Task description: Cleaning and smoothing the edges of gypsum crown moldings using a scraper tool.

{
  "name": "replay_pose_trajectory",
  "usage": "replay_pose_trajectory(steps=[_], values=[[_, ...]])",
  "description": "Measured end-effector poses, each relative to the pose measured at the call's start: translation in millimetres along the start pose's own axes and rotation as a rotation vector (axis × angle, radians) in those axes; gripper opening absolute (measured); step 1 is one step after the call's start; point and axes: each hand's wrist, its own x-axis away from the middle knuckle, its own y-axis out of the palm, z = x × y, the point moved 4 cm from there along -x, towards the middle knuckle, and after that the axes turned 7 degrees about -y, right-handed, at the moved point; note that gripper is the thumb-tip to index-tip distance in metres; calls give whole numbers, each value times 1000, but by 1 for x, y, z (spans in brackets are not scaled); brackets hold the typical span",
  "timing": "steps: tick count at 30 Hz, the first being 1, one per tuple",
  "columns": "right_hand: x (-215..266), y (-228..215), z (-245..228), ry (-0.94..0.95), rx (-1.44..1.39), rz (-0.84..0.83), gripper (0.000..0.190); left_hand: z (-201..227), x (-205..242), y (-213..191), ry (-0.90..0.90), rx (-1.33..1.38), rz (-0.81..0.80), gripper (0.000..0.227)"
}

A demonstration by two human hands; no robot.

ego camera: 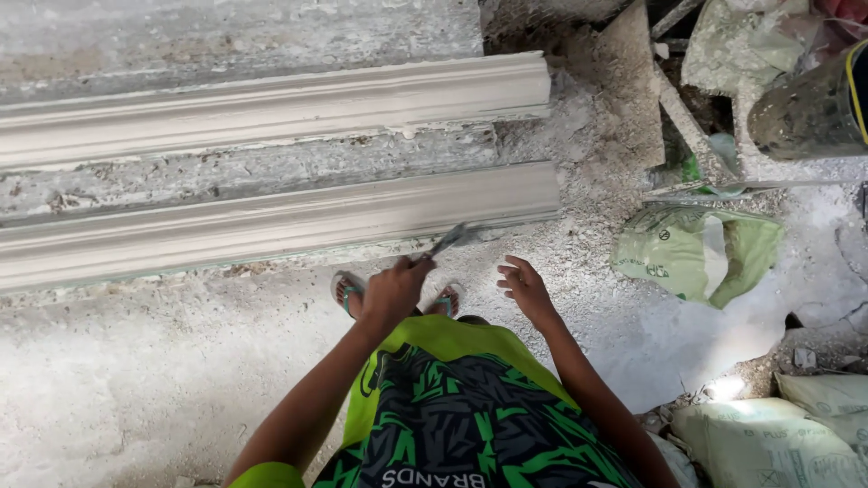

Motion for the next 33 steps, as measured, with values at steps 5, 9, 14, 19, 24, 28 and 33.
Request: replay_pose_trajectory(steps=[5, 9, 14, 19, 24, 28, 33], values=[[3, 0, 14, 25, -106, 44, 47, 14, -22, 24, 18, 31, 46, 29], [-8, 11, 40, 55, -179, 36, 46, 71, -40, 51, 66, 38, 51, 32], [-7, 5, 19, 52, -164, 23, 45, 80, -34, 36, 60, 84, 71, 31], [5, -12, 19, 28, -157, 78, 46, 80, -39, 35, 28, 69, 35, 30], [13, -11, 33, 122, -141, 106, 45, 117, -66, 80, 133, 57, 65, 32], [27, -23, 32, 80, -196, 148, 45, 108, -51, 50, 124, 46, 52, 32], [46, -47, 50, 93, -237, 203, 46, 116, -56, 68, 44, 25, -21, 34]])
